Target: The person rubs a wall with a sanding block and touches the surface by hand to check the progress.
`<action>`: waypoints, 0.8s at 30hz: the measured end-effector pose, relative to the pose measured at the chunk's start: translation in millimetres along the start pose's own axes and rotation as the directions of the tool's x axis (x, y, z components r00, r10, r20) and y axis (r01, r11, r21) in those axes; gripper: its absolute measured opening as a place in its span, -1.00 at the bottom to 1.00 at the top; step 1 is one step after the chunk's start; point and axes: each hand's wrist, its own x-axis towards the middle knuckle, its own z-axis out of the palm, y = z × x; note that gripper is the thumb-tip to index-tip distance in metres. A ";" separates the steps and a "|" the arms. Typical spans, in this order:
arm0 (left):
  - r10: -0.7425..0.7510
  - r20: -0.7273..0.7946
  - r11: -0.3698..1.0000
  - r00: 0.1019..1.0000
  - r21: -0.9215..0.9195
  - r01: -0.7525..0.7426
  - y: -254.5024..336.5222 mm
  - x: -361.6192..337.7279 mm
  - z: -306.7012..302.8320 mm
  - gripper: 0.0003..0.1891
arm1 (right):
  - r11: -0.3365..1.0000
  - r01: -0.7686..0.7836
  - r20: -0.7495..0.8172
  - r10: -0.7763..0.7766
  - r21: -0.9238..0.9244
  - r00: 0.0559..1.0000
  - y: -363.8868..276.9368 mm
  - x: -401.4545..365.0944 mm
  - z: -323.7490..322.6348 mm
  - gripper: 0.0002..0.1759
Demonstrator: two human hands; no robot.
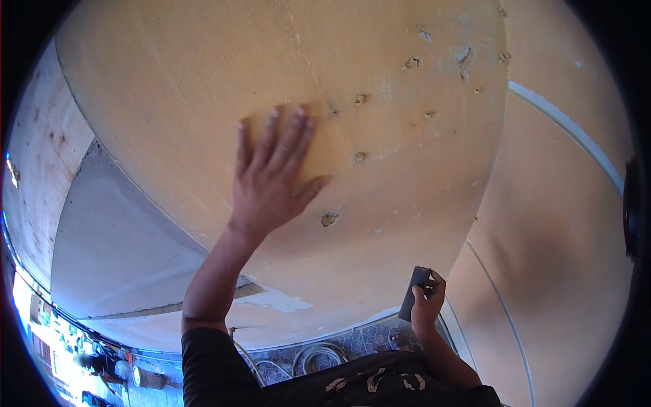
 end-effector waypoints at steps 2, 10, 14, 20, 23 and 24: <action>0.081 0.028 0.997 0.996 -0.018 -0.081 -1.5 -1.3 0.2 0.00 | 1.000 0.011 -0.005 -0.011 -0.020 1.000 -0.9 -1.5 0.8 -0.38; -0.133 -0.239 0.987 0.962 0.053 0.150 -58.2 21.3 -22.2 -0.05 | 1.000 0.010 -0.094 -0.010 -0.002 0.996 -1.0 6.9 -9.6 -0.36; -0.164 -0.210 0.983 0.964 0.046 0.177 -37.2 16.0 -1.5 -0.07 | 0.999 0.006 -0.099 -0.002 0.042 0.995 -7.0 19.1 -6.1 -0.37; -0.102 -0.037 0.993 0.994 -0.059 0.100 13.1 -19.4 8.0 -0.01 | 0.977 0.043 0.000 -0.044 0.210 0.999 -59.4 40.3 22.9 -0.35; -0.071 -0.010 0.984 0.997 -0.167 0.068 18.7 -35.8 10.8 -0.04 | 0.924 0.024 0.123 -0.076 0.381 0.989 -100.1 48.1 41.3 -0.33; -0.053 -0.013 0.977 0.998 -0.207 0.050 20.3 -40.2 10.9 -0.06 | 0.883 -0.010 0.167 -0.077 0.470 0.983 -115.4 49.9 47.8 -0.33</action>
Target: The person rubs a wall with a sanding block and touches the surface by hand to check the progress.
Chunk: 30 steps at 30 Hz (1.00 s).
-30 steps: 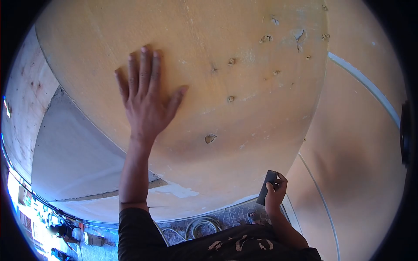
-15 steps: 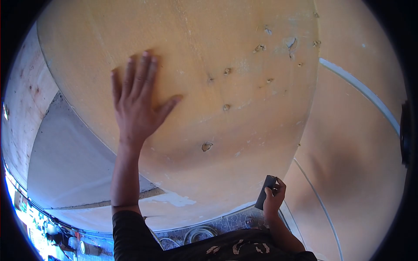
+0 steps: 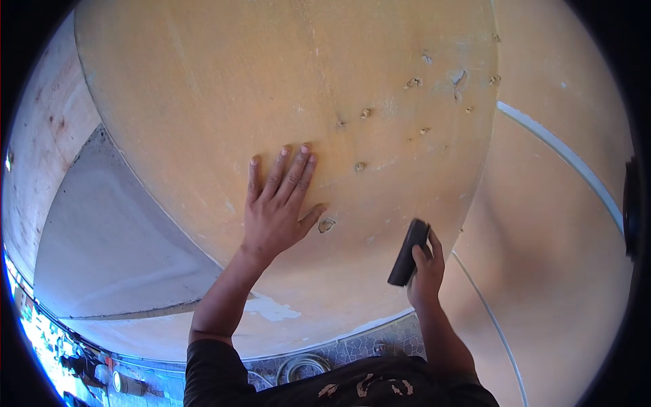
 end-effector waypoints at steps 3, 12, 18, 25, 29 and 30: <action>0.033 0.015 0.999 0.999 0.019 -0.034 -8.5 -3.9 -4.4 -0.09 | 0.987 -0.082 0.152 0.060 0.140 0.987 -30.8 14.4 19.3 -0.34; -0.065 -0.116 0.989 0.991 0.124 0.080 -51.2 29.0 -44.8 -0.05 | 0.697 -0.551 0.673 0.133 0.458 0.727 -82.5 35.8 65.6 -0.34; -0.048 -0.128 0.982 0.991 0.175 0.070 -68.4 42.3 -59.3 0.01 | 0.736 -0.548 0.713 0.127 0.398 0.690 -84.0 43.2 70.8 -0.32; 0.013 -0.204 0.953 0.979 0.298 0.049 -101.2 80.6 -86.9 -0.06 | 0.923 0.348 0.565 -0.378 0.165 0.734 -120.1 52.0 110.8 -0.29; 0.091 -0.244 0.941 0.965 0.339 -0.003 -125.0 95.6 -103.0 -0.16 | 0.636 0.745 0.496 -0.722 0.202 0.482 -139.9 54.6 154.9 -0.24; 0.074 -0.244 0.944 0.967 0.330 0.011 -131.4 96.0 -107.3 -0.16 | 0.537 0.816 0.467 -0.790 0.214 0.398 -147.6 57.3 171.3 -0.24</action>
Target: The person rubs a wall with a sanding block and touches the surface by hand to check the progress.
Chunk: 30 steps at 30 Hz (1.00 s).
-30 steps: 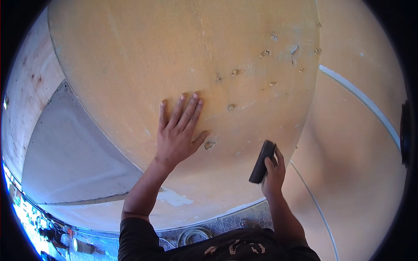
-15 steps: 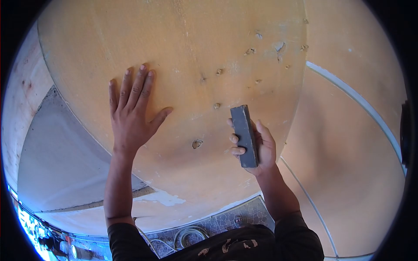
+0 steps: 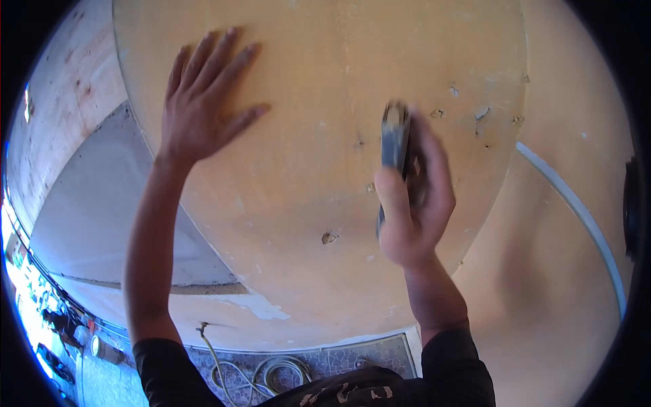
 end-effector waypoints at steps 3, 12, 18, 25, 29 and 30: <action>0.043 -0.020 0.999 0.999 0.025 -0.042 -22.1 -0.8 -6.7 -0.22 | 0.952 0.248 -0.029 -0.257 -0.178 0.966 9.8 51.7 39.9 -0.27; 0.003 -0.008 0.999 1.000 -0.047 -0.004 -45.5 -17.3 -11.4 -0.21 | 0.475 0.544 0.261 -0.538 -0.692 0.801 25.7 152.8 135.3 -0.48; -0.023 -0.041 1.000 0.999 -0.021 0.022 -54.2 -32.1 -14.8 -0.18 | 0.414 0.485 0.275 -0.471 -0.771 0.838 41.3 166.9 152.6 -0.43; -0.080 -0.146 0.993 0.986 -0.100 0.066 -56.5 -42.9 -4.7 -0.20 | 0.418 0.426 0.214 -0.465 -0.802 0.859 66.1 -4.0 142.8 -0.52; -0.090 -0.173 0.992 0.981 -0.107 0.072 -55.4 -45.1 -2.2 -0.20 | 0.483 0.523 0.338 -0.420 -0.702 0.842 58.2 27.1 143.1 -0.39; -0.085 -0.164 0.992 0.983 -0.103 0.069 -54.7 -45.0 -1.4 -0.19 | 0.487 0.510 0.267 -0.484 -0.710 0.834 61.0 67.9 150.2 -0.37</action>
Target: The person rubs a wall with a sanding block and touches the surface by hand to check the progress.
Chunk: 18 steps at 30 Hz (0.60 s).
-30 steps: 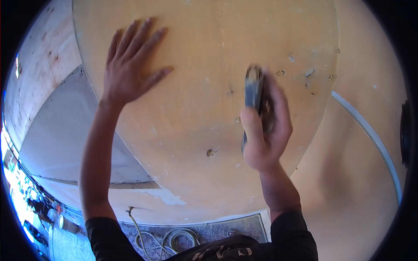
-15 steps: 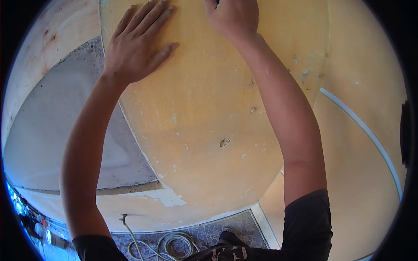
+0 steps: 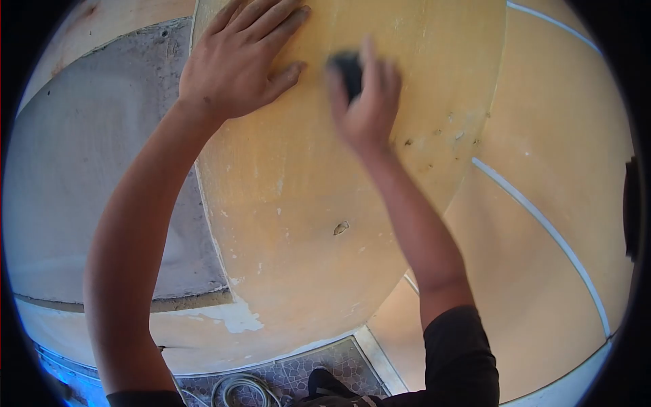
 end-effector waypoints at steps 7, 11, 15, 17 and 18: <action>-0.025 0.002 1.000 1.000 0.003 0.025 3.0 -1.2 -1.3 -0.20 | 0.982 -0.179 -0.087 0.174 -0.056 0.981 10.6 29.6 13.7 -0.35; -0.002 -0.003 1.000 1.000 -0.017 0.002 0.4 -3.4 0.3 -0.20 | 0.989 -0.148 0.048 0.149 -0.018 0.988 -46.6 -123.5 -34.1 -0.37; 0.004 -0.009 0.999 1.000 -0.040 -0.004 -1.4 -0.1 -1.1 -0.22 | 0.991 -0.130 0.048 0.128 0.042 0.991 -13.6 -52.4 -15.2 -0.42; 0.003 -0.026 1.000 1.000 -0.029 -0.003 -1.9 1.8 0.1 -0.22 | 0.993 -0.114 -0.150 0.118 0.039 0.982 22.6 32.0 14.6 -0.46; -0.001 -0.041 1.000 0.999 -0.027 -0.001 -0.5 1.1 0.3 -0.23 | 0.991 -0.126 -0.114 0.121 -0.034 0.986 36.0 63.0 19.7 -0.45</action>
